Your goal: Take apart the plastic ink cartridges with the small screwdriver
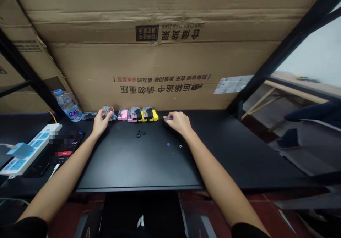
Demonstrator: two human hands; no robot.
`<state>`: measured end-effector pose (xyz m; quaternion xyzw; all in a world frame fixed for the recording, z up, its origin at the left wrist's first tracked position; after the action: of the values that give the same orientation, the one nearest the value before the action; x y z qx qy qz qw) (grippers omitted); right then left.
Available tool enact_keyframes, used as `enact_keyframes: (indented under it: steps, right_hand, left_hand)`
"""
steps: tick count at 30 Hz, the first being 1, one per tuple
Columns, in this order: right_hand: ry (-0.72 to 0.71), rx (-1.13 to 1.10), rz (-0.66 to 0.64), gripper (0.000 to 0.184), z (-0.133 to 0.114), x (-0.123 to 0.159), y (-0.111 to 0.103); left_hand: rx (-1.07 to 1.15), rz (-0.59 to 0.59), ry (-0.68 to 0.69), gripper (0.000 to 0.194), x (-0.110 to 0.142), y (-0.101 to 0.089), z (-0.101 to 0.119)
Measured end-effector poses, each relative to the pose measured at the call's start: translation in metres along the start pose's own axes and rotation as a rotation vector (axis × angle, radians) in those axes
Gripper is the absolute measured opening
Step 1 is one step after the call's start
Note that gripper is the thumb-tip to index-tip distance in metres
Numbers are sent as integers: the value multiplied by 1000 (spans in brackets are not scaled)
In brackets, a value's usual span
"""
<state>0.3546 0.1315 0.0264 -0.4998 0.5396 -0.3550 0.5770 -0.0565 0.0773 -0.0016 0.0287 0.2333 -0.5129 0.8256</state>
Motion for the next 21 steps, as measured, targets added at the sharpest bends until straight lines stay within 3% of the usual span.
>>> enact_keyframes:
  steps: [7,13,21]
  right_hand:
    - [39,59,-41,25,12,-5,9]
    - [64,85,-40,25,14,-5,12]
    - [46,128,-51,27,14,-6,15]
  left_hand:
    - [-144,-42,43,45,-2,-1,2]
    - [-435,-27,105,47,-6,-6,-5]
    - [-522,-56,91,55,-5,2,-19]
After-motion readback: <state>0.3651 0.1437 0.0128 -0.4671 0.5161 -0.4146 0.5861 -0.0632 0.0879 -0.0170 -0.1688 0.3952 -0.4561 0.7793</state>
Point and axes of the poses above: each hand's wrist, its own x-axis away from the middle knuckle, its own y-axis out of the palm, z = x × y, the point moved 5 cm from there along -x, towards the middle knuckle, and after that the axes turned 10 degrees about x, right-handed, at the moved point
